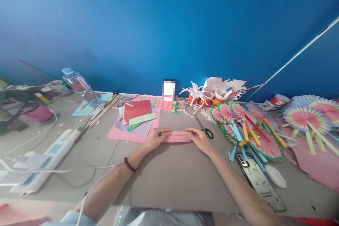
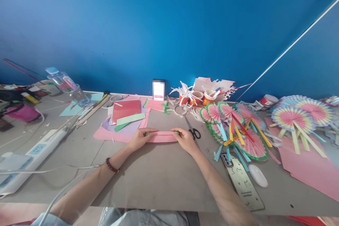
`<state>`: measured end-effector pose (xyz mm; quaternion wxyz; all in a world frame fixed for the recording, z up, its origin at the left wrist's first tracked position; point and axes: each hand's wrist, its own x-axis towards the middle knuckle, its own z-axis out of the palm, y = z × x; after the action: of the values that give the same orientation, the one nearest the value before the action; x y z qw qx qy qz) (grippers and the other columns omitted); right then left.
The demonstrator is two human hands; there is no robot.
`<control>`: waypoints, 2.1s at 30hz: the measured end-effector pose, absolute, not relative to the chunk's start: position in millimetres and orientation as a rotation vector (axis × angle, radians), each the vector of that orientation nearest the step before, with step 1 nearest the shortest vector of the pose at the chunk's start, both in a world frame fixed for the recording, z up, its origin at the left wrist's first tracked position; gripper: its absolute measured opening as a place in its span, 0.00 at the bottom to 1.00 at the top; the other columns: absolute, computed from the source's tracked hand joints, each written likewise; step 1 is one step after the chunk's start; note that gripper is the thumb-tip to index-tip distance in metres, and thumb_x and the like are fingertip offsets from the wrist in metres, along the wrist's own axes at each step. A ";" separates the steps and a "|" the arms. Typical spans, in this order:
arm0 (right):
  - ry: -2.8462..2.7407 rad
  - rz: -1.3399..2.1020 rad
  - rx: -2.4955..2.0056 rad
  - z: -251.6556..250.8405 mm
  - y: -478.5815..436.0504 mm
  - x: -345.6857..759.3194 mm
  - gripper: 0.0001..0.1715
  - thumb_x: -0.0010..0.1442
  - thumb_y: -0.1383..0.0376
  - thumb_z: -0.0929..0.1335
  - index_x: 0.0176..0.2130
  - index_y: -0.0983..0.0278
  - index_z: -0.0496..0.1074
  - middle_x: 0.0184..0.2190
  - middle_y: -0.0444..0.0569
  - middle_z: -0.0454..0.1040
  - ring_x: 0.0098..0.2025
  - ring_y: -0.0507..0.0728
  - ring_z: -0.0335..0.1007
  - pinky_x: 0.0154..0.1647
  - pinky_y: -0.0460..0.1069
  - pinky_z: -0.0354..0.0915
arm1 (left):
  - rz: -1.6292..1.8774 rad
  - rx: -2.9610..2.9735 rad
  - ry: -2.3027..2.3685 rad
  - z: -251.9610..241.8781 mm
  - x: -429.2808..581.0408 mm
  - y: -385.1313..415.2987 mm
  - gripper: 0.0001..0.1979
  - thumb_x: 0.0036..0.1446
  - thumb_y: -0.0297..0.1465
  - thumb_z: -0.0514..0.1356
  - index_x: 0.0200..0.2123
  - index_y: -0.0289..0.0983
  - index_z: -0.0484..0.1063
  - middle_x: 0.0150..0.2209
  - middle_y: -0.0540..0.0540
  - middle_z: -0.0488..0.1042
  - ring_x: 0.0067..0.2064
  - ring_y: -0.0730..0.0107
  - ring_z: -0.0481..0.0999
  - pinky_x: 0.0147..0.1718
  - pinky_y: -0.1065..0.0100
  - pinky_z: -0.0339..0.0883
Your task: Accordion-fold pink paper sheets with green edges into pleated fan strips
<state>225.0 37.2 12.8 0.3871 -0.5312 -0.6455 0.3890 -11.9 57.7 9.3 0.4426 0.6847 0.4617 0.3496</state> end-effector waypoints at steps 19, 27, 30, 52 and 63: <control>-1.381 1.246 -1.447 7.6 40.3 227.7 0.20 0.46 0.55 0.69 0.36 0.66 0.76 0.27 0.44 0.74 0.28 0.51 0.65 0.31 0.46 0.61 | 0.779 1.574 1.168 14.7 -13.8 61.5 0.20 0.49 0.45 0.60 0.34 0.35 0.78 0.38 0.45 0.79 0.42 0.60 0.76 0.42 0.67 0.68; -1.306 1.292 -1.467 5.6 41.3 231.1 0.20 0.44 0.54 0.70 0.34 0.66 0.76 0.26 0.44 0.73 0.28 0.51 0.64 0.30 0.46 0.59 | 0.676 1.576 1.106 13.1 -19.4 65.8 0.21 0.51 0.46 0.58 0.39 0.35 0.77 0.42 0.45 0.78 0.46 0.59 0.75 0.46 0.66 0.67; -1.339 1.306 -1.462 4.3 42.6 234.5 0.21 0.44 0.54 0.71 0.34 0.66 0.76 0.29 0.46 0.75 0.29 0.52 0.66 0.32 0.46 0.61 | 0.611 1.614 1.046 9.1 -22.8 67.9 0.21 0.51 0.44 0.59 0.43 0.36 0.76 0.43 0.46 0.77 0.47 0.59 0.74 0.46 0.65 0.67; -2.142 0.289 -1.267 4.4 39.1 230.9 0.10 0.59 0.71 0.62 0.33 0.62 0.72 0.31 0.48 0.74 0.37 0.56 0.69 0.40 0.51 0.65 | 0.777 2.851 1.217 -5.1 -15.4 60.5 0.09 0.60 0.25 0.52 0.37 0.37 0.72 0.32 0.46 0.74 0.36 0.67 0.72 0.39 0.64 0.62; -1.997 0.366 -1.320 -8.0 46.7 232.2 0.10 0.59 0.68 0.62 0.32 0.63 0.72 0.31 0.49 0.75 0.36 0.56 0.71 0.40 0.49 0.65 | 0.742 2.702 1.263 -7.4 -16.5 66.6 0.11 0.61 0.26 0.51 0.37 0.38 0.73 0.34 0.45 0.74 0.38 0.67 0.72 0.39 0.65 0.65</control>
<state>232.2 46.7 -8.0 0.3522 -0.5101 -0.7718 0.1414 -16.5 66.6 -7.4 0.0339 0.8786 0.4107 0.2413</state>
